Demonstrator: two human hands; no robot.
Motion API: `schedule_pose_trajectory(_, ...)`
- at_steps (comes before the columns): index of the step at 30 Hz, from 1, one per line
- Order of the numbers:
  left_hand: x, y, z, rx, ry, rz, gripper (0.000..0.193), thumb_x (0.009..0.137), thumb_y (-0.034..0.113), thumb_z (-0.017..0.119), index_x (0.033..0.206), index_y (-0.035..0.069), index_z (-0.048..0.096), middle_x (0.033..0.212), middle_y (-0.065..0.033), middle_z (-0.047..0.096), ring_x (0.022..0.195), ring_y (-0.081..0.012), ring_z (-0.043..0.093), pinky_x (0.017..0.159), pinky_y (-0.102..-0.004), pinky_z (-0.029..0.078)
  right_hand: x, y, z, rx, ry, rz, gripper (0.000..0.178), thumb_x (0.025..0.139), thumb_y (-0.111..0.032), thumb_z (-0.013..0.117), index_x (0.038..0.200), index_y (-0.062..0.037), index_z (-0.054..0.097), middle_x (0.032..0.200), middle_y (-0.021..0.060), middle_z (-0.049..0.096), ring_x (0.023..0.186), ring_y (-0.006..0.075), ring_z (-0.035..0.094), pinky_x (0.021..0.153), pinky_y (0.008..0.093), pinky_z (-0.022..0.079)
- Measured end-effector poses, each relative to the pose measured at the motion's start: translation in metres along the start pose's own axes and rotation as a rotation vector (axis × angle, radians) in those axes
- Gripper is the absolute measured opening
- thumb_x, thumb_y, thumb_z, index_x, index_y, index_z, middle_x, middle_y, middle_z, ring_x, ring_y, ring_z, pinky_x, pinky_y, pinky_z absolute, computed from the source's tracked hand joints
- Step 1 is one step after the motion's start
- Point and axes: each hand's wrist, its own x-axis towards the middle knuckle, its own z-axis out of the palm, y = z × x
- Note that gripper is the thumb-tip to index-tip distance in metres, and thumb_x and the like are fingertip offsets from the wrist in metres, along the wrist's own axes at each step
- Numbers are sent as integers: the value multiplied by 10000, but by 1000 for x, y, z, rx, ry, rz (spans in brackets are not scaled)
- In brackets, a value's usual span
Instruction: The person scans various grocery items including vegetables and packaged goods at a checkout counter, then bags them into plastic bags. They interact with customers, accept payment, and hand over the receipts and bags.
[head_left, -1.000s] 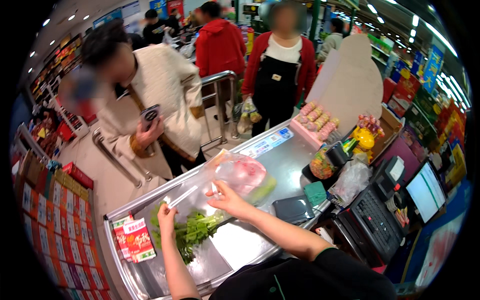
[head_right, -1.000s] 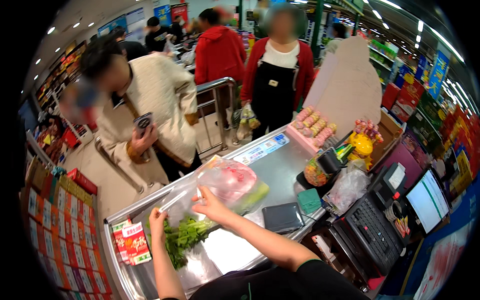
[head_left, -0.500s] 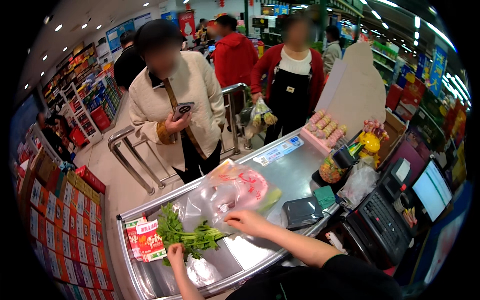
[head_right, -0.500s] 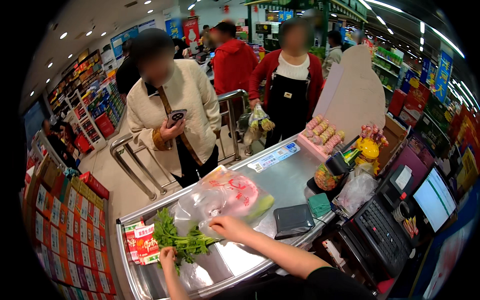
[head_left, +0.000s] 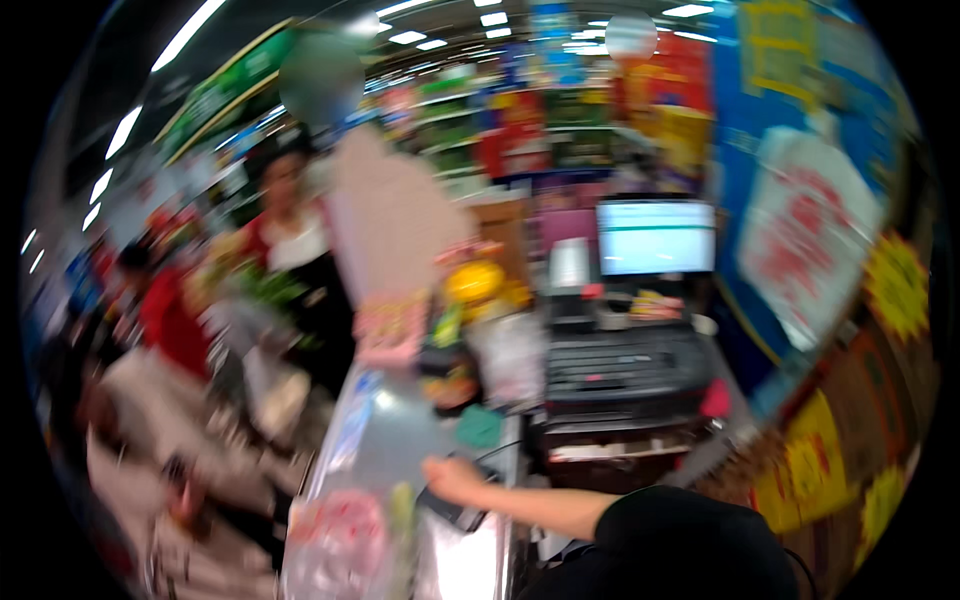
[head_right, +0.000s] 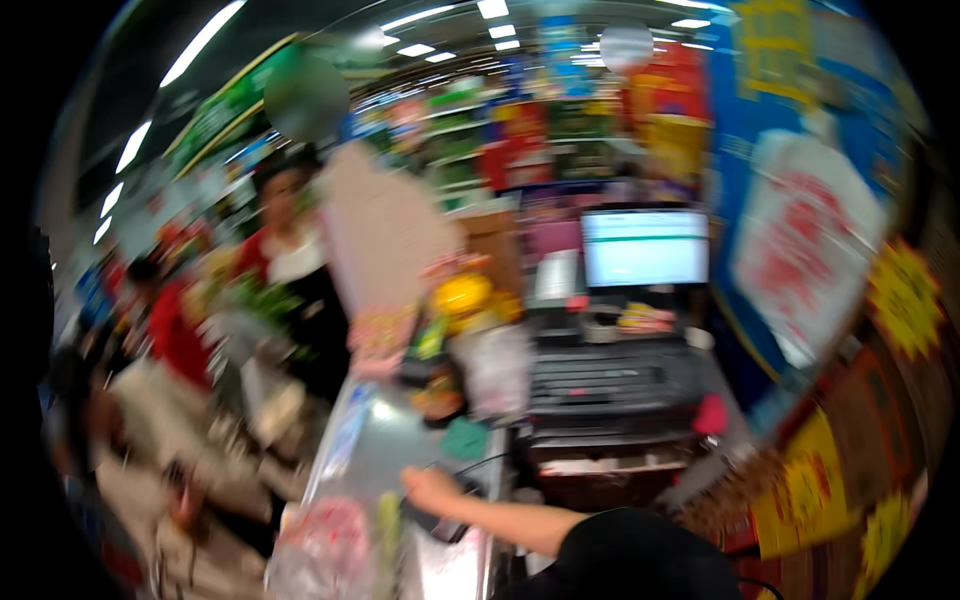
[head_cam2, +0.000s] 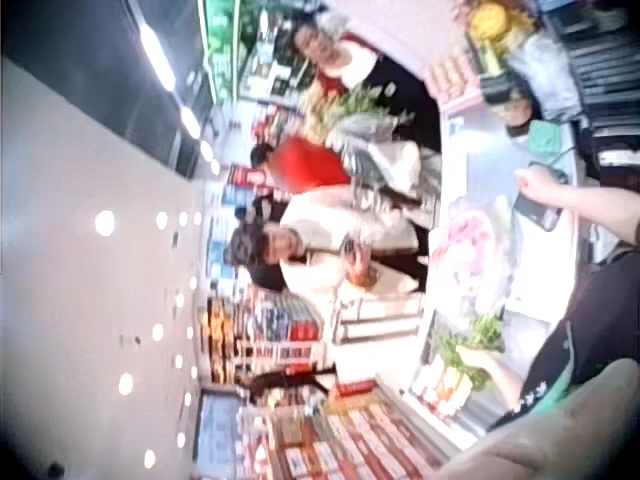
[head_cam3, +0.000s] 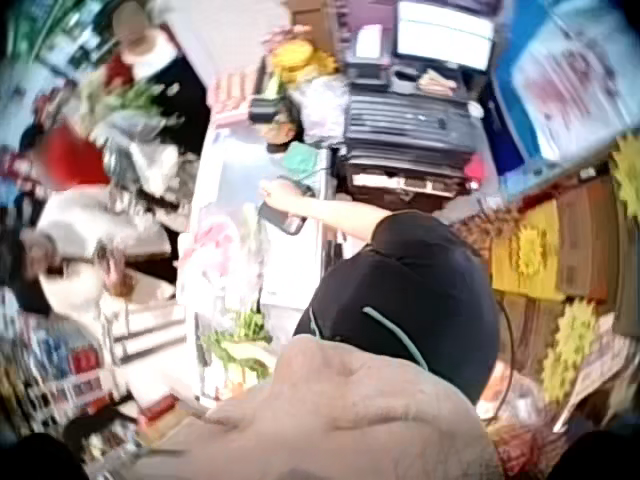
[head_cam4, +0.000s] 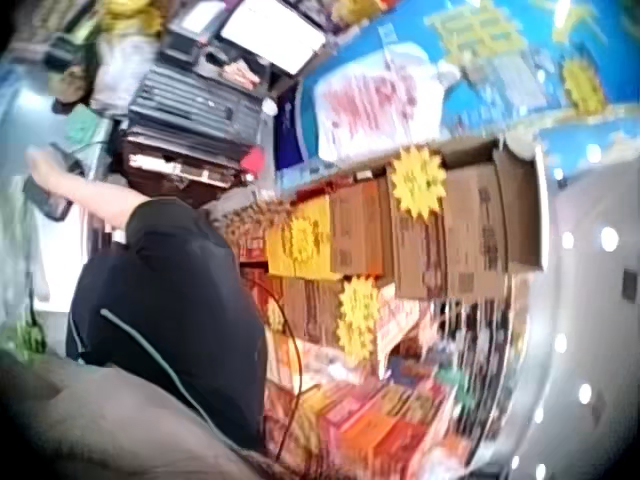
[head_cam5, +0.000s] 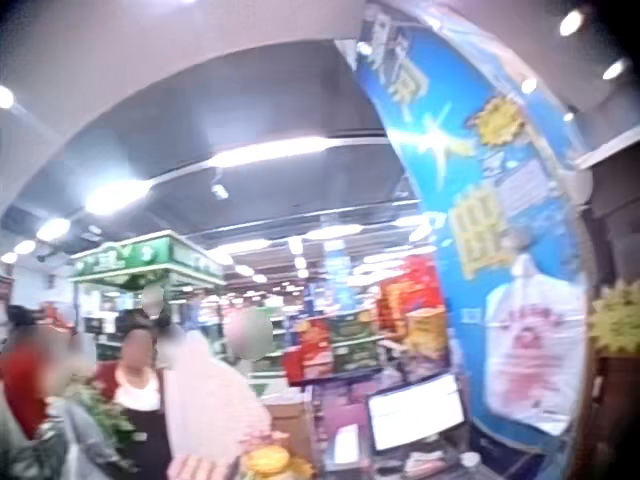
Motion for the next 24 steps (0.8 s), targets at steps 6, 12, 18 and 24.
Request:
schedule_pose_trajectory(6,-40,135,108,16,-258,443,265,866,299,510,883,63,629,773,-98,587,725,-223,577,638,-345,469,3,-6,-18,111,5,-61,145,849,-171,454,800,-42,498,655,219,562,623,426,563,528,526,410)
schedule_pose_trajectory(12,-86,177,162,7,-476,673,274,841,303,526,929,68,637,856,-117,599,813,-258,572,717,-374,461,3,-3,-19,34,-76,-58,99,835,-154,476,853,-69,523,628,184,575,609,390,581,518,503,425)
schedule_pose_trajectory(18,-107,177,194,90,-605,872,301,816,307,543,976,73,645,939,-137,611,901,-294,567,796,-404,453,10,-7,-11,-52,-256,-155,187,812,-203,590,924,-54,586,746,140,621,662,271,610,550,398,452)
schedule_pose_trajectory(24,-96,67,269,195,-770,1182,316,722,266,570,984,109,654,1040,-150,565,1073,-350,458,915,-464,370,-6,-12,-8,-142,-379,-250,186,813,-210,589,916,-55,579,739,138,618,656,272,608,545,397,450)
